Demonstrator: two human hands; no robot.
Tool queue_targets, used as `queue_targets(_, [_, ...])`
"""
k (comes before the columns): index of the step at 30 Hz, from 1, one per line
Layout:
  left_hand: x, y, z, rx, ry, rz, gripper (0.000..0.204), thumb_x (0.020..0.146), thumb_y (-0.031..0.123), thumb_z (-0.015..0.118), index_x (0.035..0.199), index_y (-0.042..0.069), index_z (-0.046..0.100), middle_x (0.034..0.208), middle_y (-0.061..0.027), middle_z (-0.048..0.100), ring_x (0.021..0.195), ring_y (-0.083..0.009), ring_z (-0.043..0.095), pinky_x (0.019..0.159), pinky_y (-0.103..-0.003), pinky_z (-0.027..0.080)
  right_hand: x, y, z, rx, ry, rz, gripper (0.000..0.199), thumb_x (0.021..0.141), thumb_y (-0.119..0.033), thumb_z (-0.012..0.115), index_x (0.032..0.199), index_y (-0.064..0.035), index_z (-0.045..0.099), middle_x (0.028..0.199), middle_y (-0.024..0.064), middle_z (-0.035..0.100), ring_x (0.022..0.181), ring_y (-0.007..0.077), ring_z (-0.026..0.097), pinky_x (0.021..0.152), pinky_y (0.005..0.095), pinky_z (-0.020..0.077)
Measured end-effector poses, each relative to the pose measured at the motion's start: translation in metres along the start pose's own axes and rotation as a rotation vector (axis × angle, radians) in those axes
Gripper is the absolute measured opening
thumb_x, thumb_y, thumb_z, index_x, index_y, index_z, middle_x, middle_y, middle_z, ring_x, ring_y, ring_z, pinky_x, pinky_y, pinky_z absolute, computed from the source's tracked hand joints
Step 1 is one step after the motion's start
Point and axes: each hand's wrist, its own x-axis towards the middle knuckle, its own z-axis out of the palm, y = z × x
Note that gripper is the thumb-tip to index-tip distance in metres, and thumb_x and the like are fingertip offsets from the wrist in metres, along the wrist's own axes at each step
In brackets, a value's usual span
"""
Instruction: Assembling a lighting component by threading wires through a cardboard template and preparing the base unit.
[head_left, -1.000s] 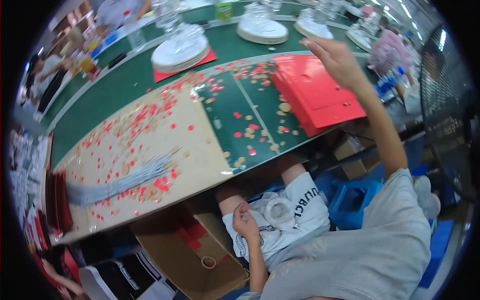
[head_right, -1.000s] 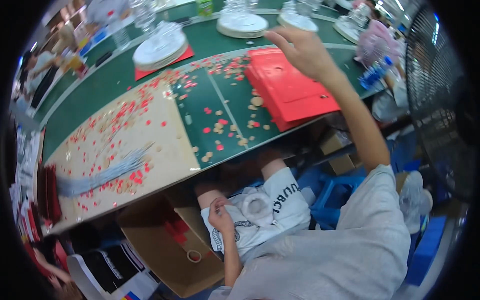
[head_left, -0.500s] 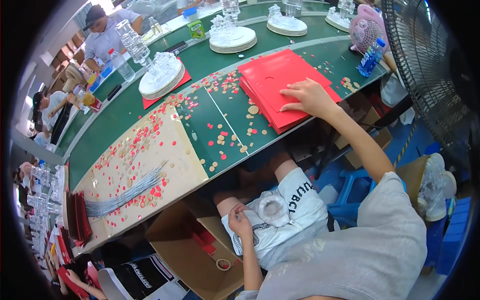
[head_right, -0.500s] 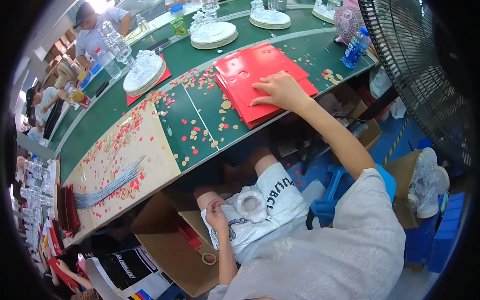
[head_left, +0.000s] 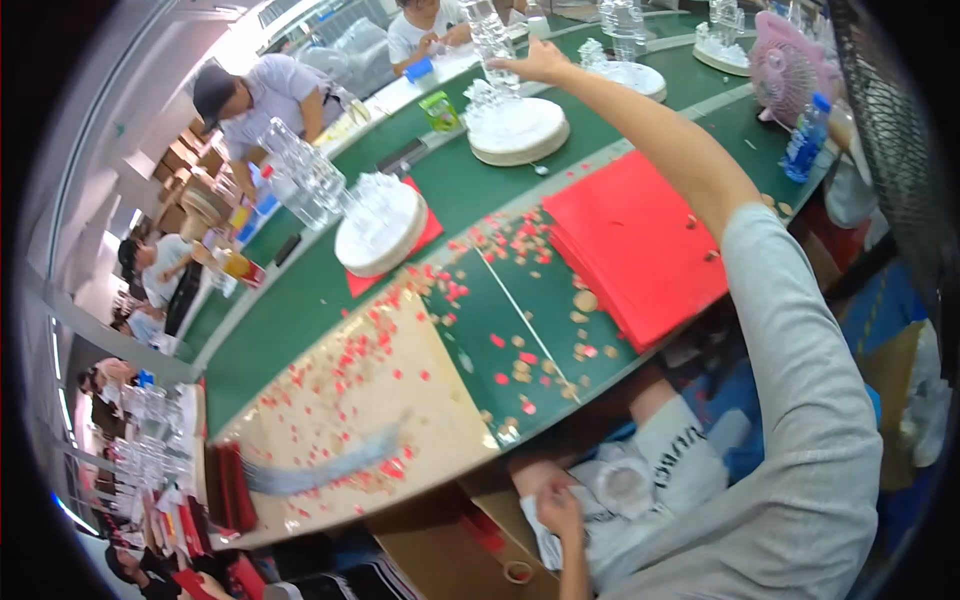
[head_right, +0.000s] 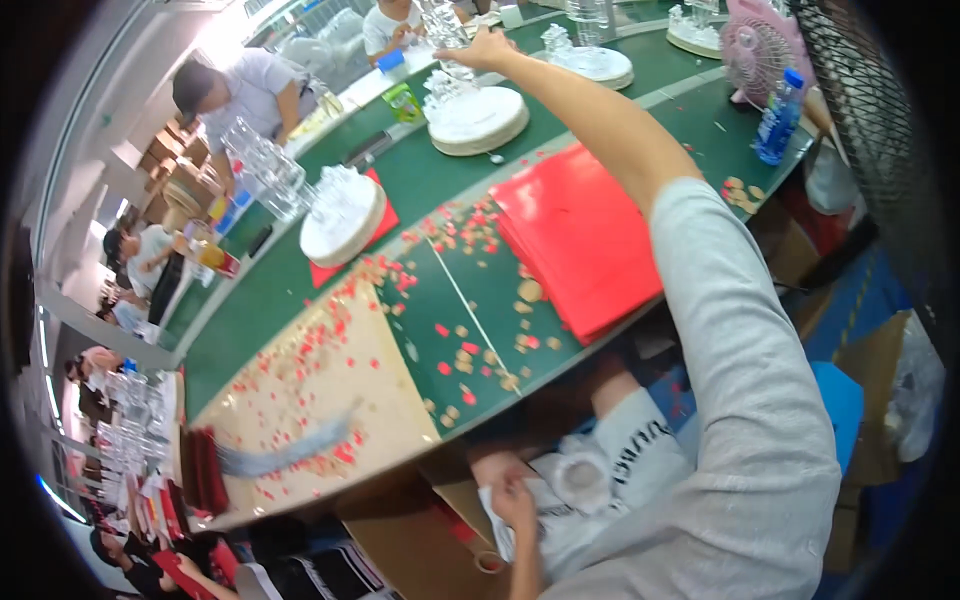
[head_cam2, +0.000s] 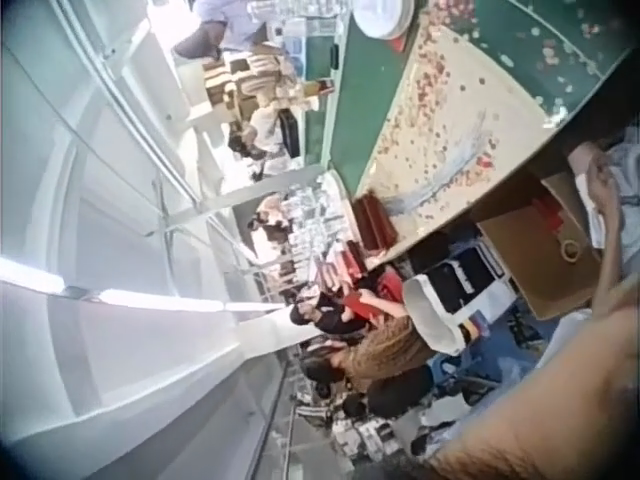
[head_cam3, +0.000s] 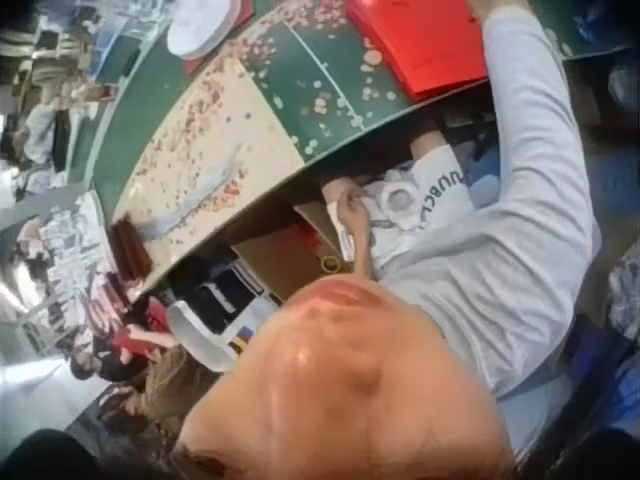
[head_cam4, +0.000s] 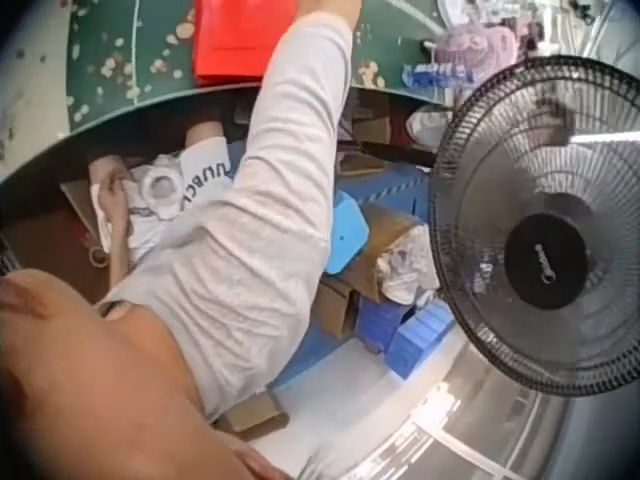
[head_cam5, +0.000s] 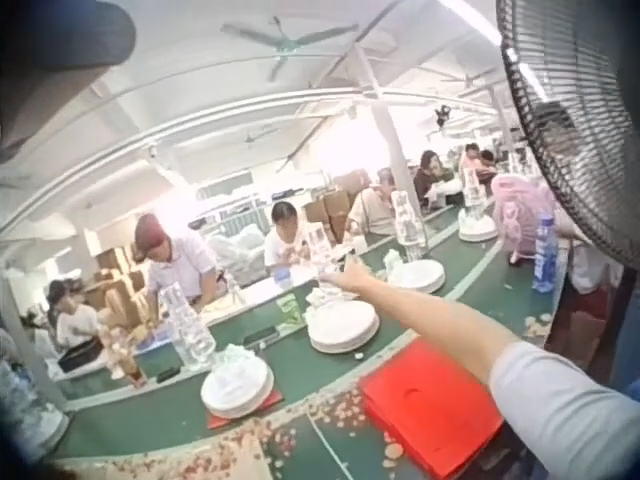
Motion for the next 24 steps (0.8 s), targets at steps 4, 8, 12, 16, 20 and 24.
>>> queue_targets(4, [-0.004, 0.04, 0.003, -0.065, -0.031, 0.066, 0.016, 0.08, 0.009, 0.065, 0.094, 0.006, 0.074, 0.092, -0.0153, 0.071, 0.089, -0.0371, 0.066, 0.083, -0.044, 0.053, 0.142, -0.013, -0.031, -0.001, 1.186, -0.195, 0.079, 0.061, -0.051, 0.091, 0.114, 0.0037, 0.072, 0.107, 0.0208, 0.074, 0.095, 0.0332, 0.073, 0.085, 0.042, 0.0574])
queue_targets(8, [0.011, 0.033, -0.005, 0.038, 0.056, -0.104, 0.016, 0.082, 0.009, 0.064, 0.094, 0.006, 0.074, 0.09, -0.0152, 0.071, 0.089, -0.0367, 0.065, 0.083, -0.044, 0.052, 0.12, -0.032, 0.066, 0.304, 0.612, -0.244, 0.089, 0.064, -0.048, 0.091, 0.127, 0.007, 0.062, 0.113, 0.0231, 0.072, 0.106, 0.0314, 0.07, 0.095, 0.0378, 0.0549])
queue_targets(12, [0.011, 0.045, -0.004, -0.04, 0.069, 0.135, 0.016, 0.086, 0.001, 0.062, 0.097, 0.001, 0.073, 0.09, -0.0138, 0.073, 0.079, -0.0288, 0.071, 0.074, -0.037, 0.056, 0.126, -0.039, -0.032, 0.663, 0.197, -0.46, 0.095, 0.058, -0.055, 0.089, 0.136, -0.0096, 0.06, 0.125, 0.0183, 0.069, 0.12, 0.0314, 0.064, 0.104, 0.0457, 0.048])
queue_targets(16, [0.001, 0.084, -0.052, -0.386, 0.087, -0.044, 0.015, 0.094, 0.001, 0.061, 0.102, -0.003, 0.072, 0.084, -0.0126, 0.074, 0.073, -0.0183, 0.072, 0.062, -0.029, 0.057, -0.049, -0.14, -0.024, 0.467, 0.178, -0.753, 0.086, 0.06, -0.043, 0.089, 0.133, -0.0067, 0.064, 0.12, 0.0159, 0.071, 0.117, 0.0311, 0.064, 0.102, 0.0398, 0.0475])
queue_targets(20, [-0.008, 0.193, -0.12, -0.33, 0.032, 0.43, 0.011, 0.094, 0.001, 0.062, 0.101, -0.003, 0.069, 0.081, -0.0094, 0.072, 0.076, -0.0181, 0.072, 0.072, -0.031, 0.058, -0.166, -0.188, -0.164, 0.603, 0.312, -1.119, 0.058, 0.063, -0.039, 0.087, 0.106, -0.0029, 0.075, 0.092, 0.0185, 0.073, 0.081, 0.0305, 0.069, 0.075, 0.038, 0.0539])
queue_targets(24, [0.017, 0.225, -0.149, -1.346, -0.42, 0.161, 0.084, 0.097, 0.072, 0.041, 0.148, 0.005, 0.043, 0.137, -0.0213, 0.059, 0.124, -0.0383, 0.058, 0.102, -0.053, 0.048, -0.272, -0.181, -0.232, 1.228, -0.293, -0.895, 0.044, 0.081, -0.018, 0.084, 0.115, 0.0059, 0.069, 0.097, 0.013, 0.074, 0.09, 0.0239, 0.072, 0.079, 0.0329, 0.0585])
